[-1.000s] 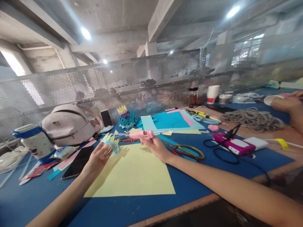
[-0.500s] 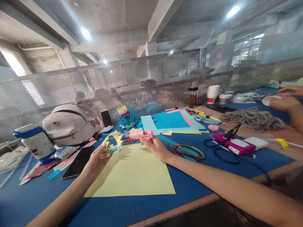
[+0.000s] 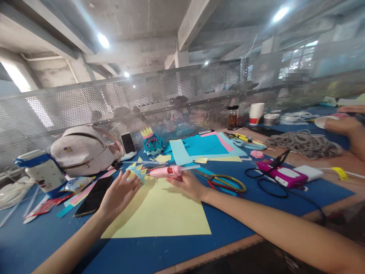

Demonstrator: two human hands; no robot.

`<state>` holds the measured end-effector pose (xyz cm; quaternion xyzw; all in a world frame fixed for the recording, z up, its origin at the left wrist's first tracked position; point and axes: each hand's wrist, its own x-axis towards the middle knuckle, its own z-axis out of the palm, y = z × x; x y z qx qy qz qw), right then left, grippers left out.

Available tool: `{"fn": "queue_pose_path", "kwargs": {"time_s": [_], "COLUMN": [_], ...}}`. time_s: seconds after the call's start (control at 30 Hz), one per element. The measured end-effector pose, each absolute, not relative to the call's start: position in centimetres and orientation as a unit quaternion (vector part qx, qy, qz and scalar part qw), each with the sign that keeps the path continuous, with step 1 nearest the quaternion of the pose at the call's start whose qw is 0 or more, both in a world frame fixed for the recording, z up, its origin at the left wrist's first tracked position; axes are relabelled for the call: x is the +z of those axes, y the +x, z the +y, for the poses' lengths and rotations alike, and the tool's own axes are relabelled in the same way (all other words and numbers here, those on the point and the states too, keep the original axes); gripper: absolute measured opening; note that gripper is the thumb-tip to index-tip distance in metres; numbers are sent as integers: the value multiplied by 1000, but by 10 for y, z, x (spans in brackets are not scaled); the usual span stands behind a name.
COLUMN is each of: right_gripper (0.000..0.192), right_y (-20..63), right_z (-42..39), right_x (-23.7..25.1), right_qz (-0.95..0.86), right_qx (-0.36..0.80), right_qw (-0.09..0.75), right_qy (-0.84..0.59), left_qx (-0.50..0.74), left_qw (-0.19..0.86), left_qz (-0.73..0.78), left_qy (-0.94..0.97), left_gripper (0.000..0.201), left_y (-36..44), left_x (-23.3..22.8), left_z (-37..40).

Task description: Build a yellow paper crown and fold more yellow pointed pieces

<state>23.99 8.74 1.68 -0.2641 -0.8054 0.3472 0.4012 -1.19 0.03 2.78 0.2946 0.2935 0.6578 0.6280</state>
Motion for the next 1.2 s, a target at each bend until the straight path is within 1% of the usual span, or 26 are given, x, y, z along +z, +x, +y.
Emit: {"fn": "queue_pose_path", "kwargs": {"time_s": [0.13,0.27,0.43,0.53,0.8,1.2], "right_gripper": [46,45,40,41,50,47], "right_y": [240,240,240,240,239,239], "right_z": [78,76,78,79,81,84], "right_x": [26,31,30,29,23,18], "right_qz": [-840,-861,-861,-858,-855,-860], "right_qx": [319,296,277,270,242,227], "right_qw": [374,358,366,372,374,370], "right_qy": [-229,-208,-218,-229,-265,-268], "left_qx": [629,612,603,598,573,562], "left_qw": [650,658,668,675,699,714], "left_qz": [285,284,279,271,239,199], "left_qy": [318,333,335,337,354,367], "left_gripper": [35,36,37,38,34,28], "left_y": [0,7,8,7,4,0], "left_x": [29,28,32,32,30,23], "left_z": [-6,-10,-12,-12,-13,-10]}}
